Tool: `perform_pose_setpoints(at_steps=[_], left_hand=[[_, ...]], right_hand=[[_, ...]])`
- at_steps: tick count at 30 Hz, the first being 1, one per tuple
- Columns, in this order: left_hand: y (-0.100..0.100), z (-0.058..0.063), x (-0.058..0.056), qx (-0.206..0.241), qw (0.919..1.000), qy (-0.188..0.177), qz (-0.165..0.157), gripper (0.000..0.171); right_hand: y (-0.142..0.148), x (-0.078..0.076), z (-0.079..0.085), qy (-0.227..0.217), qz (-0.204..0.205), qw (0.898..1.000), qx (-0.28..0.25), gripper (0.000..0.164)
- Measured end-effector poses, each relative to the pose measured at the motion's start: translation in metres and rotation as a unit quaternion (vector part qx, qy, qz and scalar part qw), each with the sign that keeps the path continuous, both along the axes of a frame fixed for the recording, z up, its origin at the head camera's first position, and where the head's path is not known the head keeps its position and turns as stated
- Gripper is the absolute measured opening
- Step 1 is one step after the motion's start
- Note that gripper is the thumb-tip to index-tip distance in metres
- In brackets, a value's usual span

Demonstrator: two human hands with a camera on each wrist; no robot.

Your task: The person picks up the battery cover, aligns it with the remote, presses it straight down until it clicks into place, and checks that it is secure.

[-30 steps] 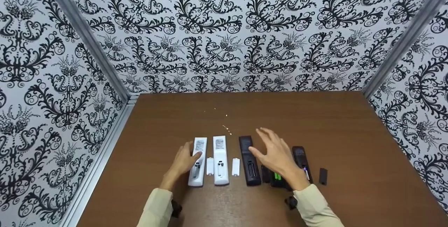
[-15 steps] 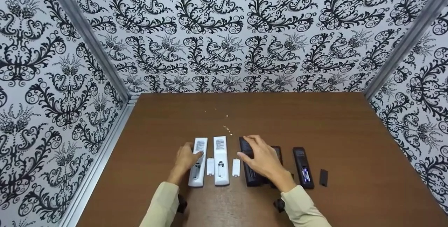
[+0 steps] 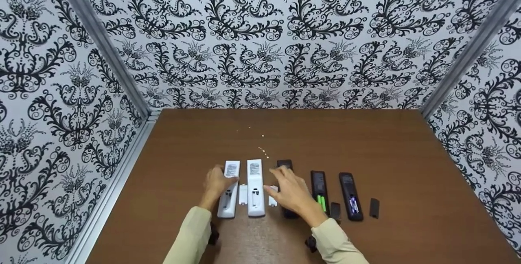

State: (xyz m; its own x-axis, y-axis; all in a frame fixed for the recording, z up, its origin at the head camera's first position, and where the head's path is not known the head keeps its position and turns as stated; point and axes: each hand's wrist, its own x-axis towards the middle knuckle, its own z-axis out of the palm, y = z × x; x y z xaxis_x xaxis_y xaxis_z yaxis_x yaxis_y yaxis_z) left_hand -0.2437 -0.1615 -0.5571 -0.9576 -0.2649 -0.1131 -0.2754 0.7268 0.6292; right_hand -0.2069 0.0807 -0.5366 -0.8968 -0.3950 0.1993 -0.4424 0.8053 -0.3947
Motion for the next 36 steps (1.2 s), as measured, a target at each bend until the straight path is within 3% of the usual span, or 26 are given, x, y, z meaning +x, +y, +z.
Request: perform_pose_setpoints(at_steps=[13, 20, 27, 31, 36], left_hand=[[-0.005, -0.007, 0.0, 0.033, 0.9994, 0.005, 0.008, 0.067], [-0.007, -0.011, -0.002, 0.066, 0.9977, 0.015, 0.002, 0.065], [-0.009, -0.01, -0.004, 0.057, 0.9983, 0.008, 0.006, 0.053], [-0.01, -0.011, -0.005, 0.062, 0.9979, 0.019, 0.003, 0.04], [-0.014, -0.014, -0.003, 0.069, 0.9973, 0.024, 0.001, 0.037]], right_hand=[[-0.031, 0.002, -0.003, -0.025, -0.006, 1.0, 0.016, 0.055], [-0.041, 0.004, -0.011, 0.014, 0.004, 0.999, 0.03, 0.047], [-0.051, 0.0, -0.014, -0.019, 0.001, 1.0, 0.014, 0.046], [-0.057, 0.0, -0.018, -0.017, 0.003, 1.0, 0.009, 0.044], [-0.064, 0.002, -0.023, -0.025, 0.001, 1.0, 0.01, 0.044]])
